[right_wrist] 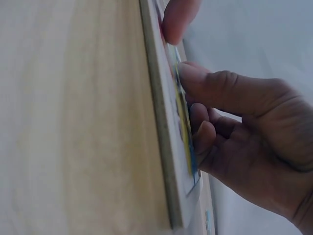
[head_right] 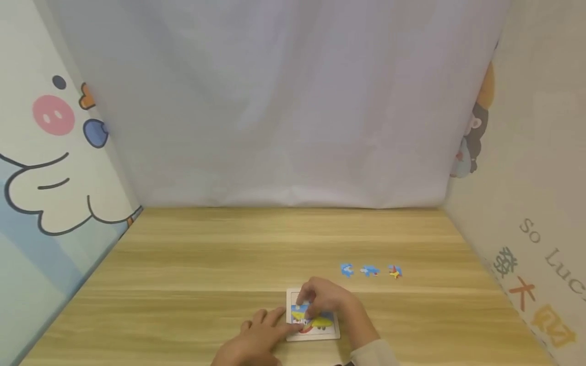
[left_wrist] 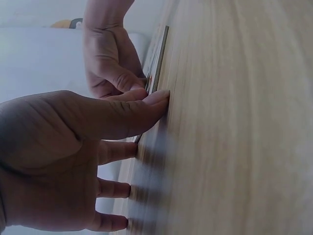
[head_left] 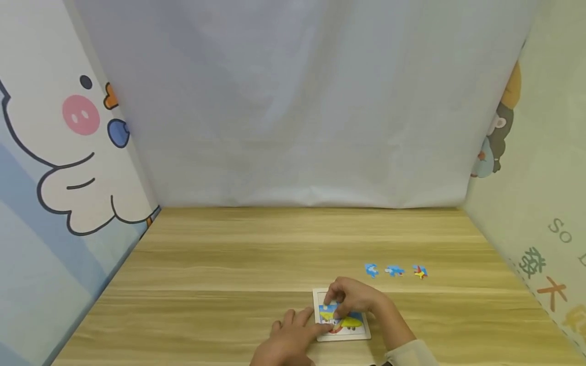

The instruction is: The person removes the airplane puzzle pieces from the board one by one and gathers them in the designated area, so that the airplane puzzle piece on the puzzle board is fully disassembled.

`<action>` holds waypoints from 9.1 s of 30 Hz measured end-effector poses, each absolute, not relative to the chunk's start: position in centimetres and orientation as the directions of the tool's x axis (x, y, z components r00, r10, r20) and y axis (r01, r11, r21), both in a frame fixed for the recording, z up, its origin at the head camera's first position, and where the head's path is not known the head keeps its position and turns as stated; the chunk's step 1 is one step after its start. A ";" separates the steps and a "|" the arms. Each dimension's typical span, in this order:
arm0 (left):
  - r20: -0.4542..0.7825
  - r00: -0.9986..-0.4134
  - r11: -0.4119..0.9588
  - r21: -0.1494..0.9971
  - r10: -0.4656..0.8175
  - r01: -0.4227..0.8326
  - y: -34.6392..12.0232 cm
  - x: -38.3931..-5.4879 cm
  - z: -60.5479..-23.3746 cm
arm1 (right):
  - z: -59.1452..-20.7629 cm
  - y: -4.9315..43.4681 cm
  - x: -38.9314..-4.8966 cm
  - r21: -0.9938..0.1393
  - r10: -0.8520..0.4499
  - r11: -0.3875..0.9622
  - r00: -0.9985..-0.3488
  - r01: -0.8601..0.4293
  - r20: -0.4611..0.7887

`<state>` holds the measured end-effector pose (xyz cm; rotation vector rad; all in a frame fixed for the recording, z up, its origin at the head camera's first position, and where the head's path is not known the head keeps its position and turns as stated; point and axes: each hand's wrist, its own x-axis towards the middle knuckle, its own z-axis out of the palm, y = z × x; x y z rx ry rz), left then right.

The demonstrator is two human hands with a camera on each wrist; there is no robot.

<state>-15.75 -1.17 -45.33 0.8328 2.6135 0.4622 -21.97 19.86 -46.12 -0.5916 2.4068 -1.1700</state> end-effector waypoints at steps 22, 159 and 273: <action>-0.277 -0.774 0.786 0.457 0.570 0.416 -1.0 -15.7 -45.0 | -46.3 19.5 -22.1 -0.800 -0.556 0.554 -0.818 -0.230 -0.151; -0.159 -0.721 0.738 0.175 0.674 0.652 4.9 -12.7 -47.2 | -45.7 29.7 -20.8 -0.843 -0.154 0.537 -0.980 0.022 -0.124; -0.054 -0.707 0.706 0.145 0.705 0.693 4.0 -12.7 -47.7 | -45.3 20.6 -20.1 -0.793 -0.420 0.594 -0.892 -0.132 -0.166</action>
